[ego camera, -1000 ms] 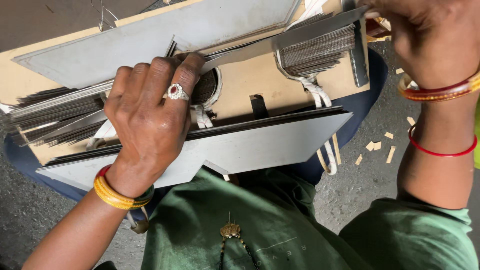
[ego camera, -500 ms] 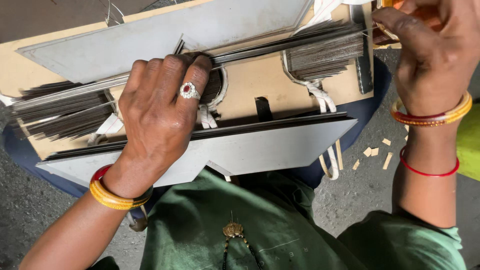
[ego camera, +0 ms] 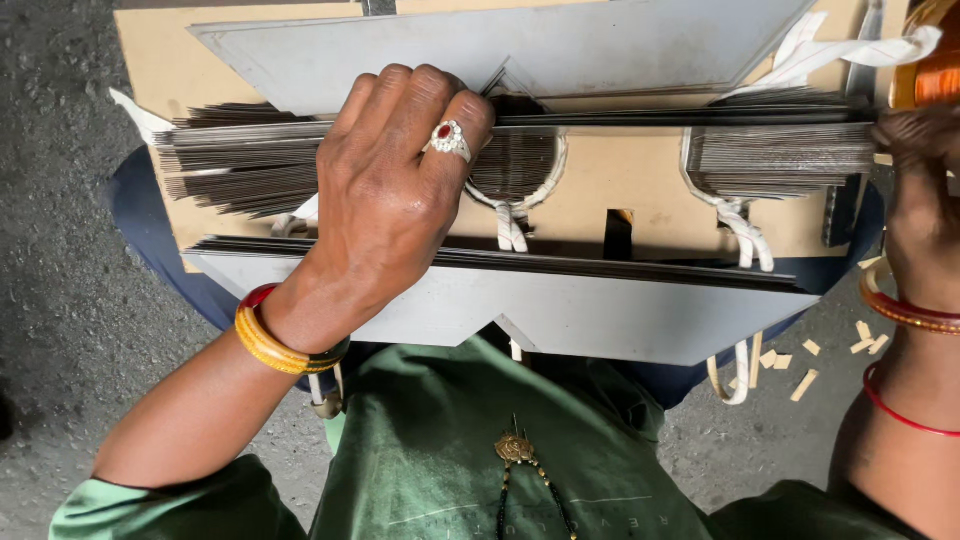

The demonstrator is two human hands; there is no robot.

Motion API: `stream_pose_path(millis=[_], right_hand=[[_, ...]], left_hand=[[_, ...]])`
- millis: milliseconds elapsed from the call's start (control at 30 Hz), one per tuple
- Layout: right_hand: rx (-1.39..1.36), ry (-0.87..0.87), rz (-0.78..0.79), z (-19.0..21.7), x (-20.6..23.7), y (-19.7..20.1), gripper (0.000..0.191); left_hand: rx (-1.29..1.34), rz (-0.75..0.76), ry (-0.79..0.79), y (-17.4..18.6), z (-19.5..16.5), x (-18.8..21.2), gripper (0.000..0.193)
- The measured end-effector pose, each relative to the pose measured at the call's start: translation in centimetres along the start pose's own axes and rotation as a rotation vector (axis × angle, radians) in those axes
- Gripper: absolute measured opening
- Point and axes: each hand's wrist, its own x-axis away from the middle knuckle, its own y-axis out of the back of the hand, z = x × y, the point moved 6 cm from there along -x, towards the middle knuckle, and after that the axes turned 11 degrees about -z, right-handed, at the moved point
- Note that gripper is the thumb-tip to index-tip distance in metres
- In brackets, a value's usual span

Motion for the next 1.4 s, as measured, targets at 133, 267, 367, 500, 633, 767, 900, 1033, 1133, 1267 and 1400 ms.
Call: stream_pose_path(millis=[133,267,367,500,633,767,900,1033,1133,1267,1400], right_hand=[[-0.005,0.004,0.008,-0.2,0.0,-0.4,0.009],[-0.009,0.003,0.014,-0.6,0.4,-0.7,0.009],[-0.021,0.001,0.011,-1.2,0.9,-0.8,0.009],[-0.054,-0.050,0.040,-1.7,1.9,-0.8,0.008],[-0.098,-0.122,0.079,-1.5,1.8,-0.7,0.008],[-0.126,-0.074,0.106,-0.1,0.1,-0.6,0.010],[-0.088,-0.023,0.125,1.4,-1.4,-0.8,0.012],[-0.044,0.003,0.137,2.4,-2.0,-0.7,0.014],[-0.021,0.017,0.147,2.8,-2.1,-0.4,0.016],[0.000,0.039,0.152,3.1,-2.3,-0.7,0.019],[0.027,0.071,0.150,3.3,-2.9,-1.1,0.021]], left_hand=[[0.014,-0.002,-0.004,-0.4,0.6,0.4,0.023],[-0.009,0.008,-0.018,-0.8,0.8,1.4,0.020],[-0.004,0.035,-0.005,-1.3,0.9,2.0,0.018],[-0.013,0.035,0.024,-1.6,1.5,2.0,0.016],[-0.012,-0.005,-0.025,0.1,2.0,1.6,0.019],[0.078,0.014,0.109,3.1,4.5,2.4,0.019],[0.178,-0.034,0.166,4.5,5.9,4.2,0.018],[0.149,-0.078,0.171,4.4,6.7,5.3,0.018],[0.129,-0.110,0.167,4.4,6.8,5.8,0.018],[0.074,-0.134,0.157,4.3,7.0,6.2,0.018],[-0.003,-0.124,0.141,4.2,7.1,6.7,0.018]])
